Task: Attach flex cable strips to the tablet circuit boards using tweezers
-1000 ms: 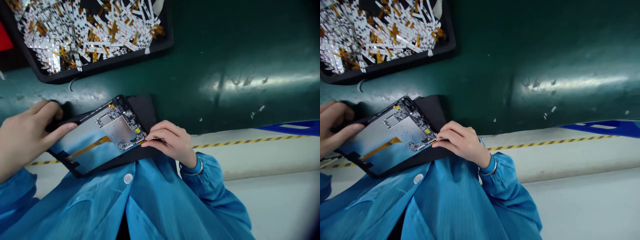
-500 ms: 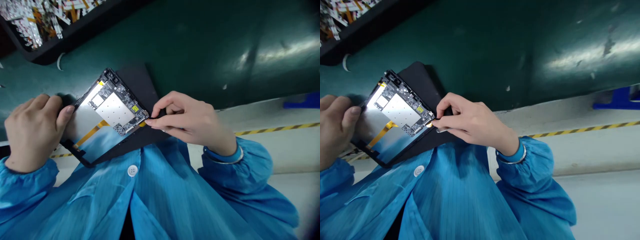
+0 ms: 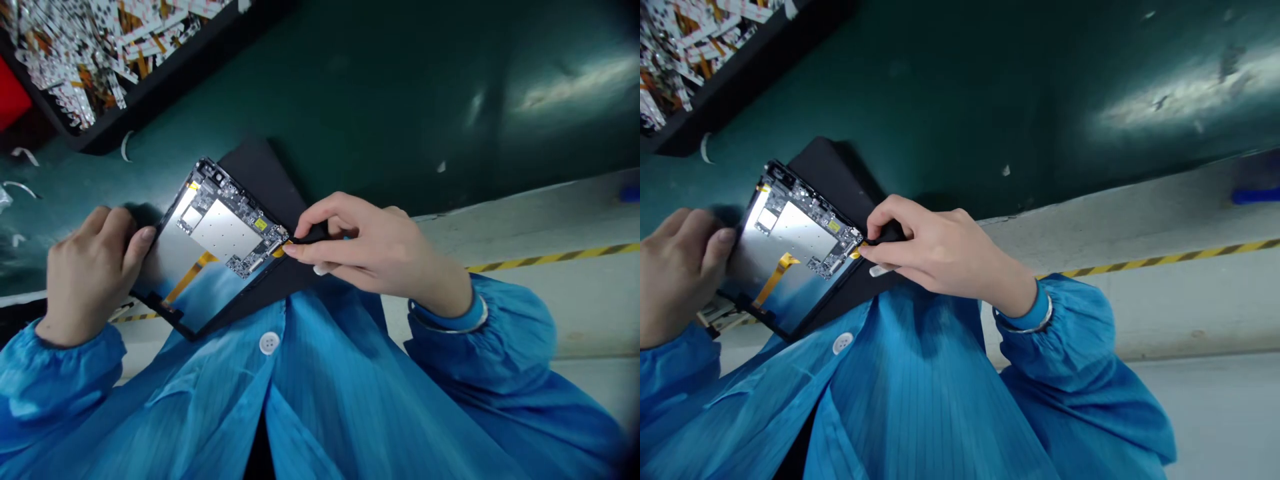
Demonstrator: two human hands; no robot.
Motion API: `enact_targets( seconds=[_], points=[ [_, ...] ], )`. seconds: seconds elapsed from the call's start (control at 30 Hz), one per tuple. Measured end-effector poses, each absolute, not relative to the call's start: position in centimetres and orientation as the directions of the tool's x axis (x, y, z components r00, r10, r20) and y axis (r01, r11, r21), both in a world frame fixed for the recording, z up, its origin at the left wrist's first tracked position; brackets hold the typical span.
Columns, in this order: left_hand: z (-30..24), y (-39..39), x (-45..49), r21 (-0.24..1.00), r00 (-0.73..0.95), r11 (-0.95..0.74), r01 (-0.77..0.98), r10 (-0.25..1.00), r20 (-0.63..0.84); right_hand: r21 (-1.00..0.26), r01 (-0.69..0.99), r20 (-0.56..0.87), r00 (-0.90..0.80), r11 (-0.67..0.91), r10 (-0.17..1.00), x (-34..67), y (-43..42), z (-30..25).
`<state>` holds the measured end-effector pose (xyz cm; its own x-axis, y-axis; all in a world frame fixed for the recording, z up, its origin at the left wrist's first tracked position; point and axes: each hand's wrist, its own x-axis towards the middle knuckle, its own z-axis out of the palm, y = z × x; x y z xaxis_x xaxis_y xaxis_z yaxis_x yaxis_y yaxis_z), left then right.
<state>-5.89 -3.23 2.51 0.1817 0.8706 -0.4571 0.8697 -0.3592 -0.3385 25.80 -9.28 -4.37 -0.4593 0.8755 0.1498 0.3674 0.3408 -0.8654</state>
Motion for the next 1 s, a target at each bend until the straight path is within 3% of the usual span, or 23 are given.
enact_targets(
  seconds=[0.1,0.2,0.27,0.37,0.4,0.47,0.57,0.67,0.77,0.83,0.87,1.0],
  points=[
    [3.1,-3.1,-6.9,-0.268,0.209,-0.403,0.875,0.813,-0.544,-0.97,0.186,0.078,-0.379,0.159,0.922,26.2,-8.6,-2.7],
    [3.9,-3.0,-8.6,-0.086,0.285,-0.399,0.913,0.774,-0.566,-1.0,0.028,-0.012,-0.053,-0.011,0.999,28.1,-6.1,-1.3],
    [4.3,-3.2,-9.3,0.13,0.266,-0.238,0.963,0.742,-0.615,-0.998,-0.055,-0.051,0.167,-0.043,0.985,30.8,-2.9,-0.8],
    [4.4,-3.3,-9.3,0.436,0.188,0.222,0.872,0.672,-0.717,-0.944,-0.272,-0.265,0.297,-0.185,0.917,35.7,3.0,0.3],
    [4.3,-3.1,-9.1,0.496,0.185,0.325,0.805,0.657,-0.731,-0.927,-0.297,-0.32,0.313,-0.228,0.894,37.1,4.8,0.9],
    [4.0,-2.2,-8.4,0.561,0.198,0.384,0.733,0.669,-0.716,-0.943,-0.249,-0.289,0.282,-0.221,0.915,38.4,7.2,2.0],
    [4.1,-0.2,-7.7,0.586,0.242,0.221,0.779,0.757,-0.607,-0.985,-0.092,-0.155,0.093,-0.147,0.983,36.5,7.4,2.6],
    [4.4,1.3,-7.2,0.516,0.374,-0.153,0.843,0.857,-0.356,-0.985,0.114,-0.144,-0.16,-0.126,0.977,32.4,4.8,1.9],
    [4.5,1.6,-6.1,0.162,0.561,-0.54,0.826,0.814,-0.15,-0.957,0.284,-0.14,-0.24,-0.068,0.961,29.3,1.5,0.8],
    [4.4,1.5,-4.5,0.015,0.669,-0.671,0.741,0.737,-0.096,-0.938,0.346,-0.098,-0.191,-0.027,0.977,28.4,-0.7,0.3],
    [4.2,1.4,-3.5,0.032,0.716,-0.716,0.697,0.694,-0.077,-0.926,0.378,-0.066,-0.159,-0.001,0.985,28.2,-1.7,0.1],
    [2.4,0.8,1.4,0.316,0.861,-0.823,0.472,0.508,0.037,-0.886,0.461,0.026,-0.054,0.048,0.998,27.9,-5.6,-0.1]
  ],
)
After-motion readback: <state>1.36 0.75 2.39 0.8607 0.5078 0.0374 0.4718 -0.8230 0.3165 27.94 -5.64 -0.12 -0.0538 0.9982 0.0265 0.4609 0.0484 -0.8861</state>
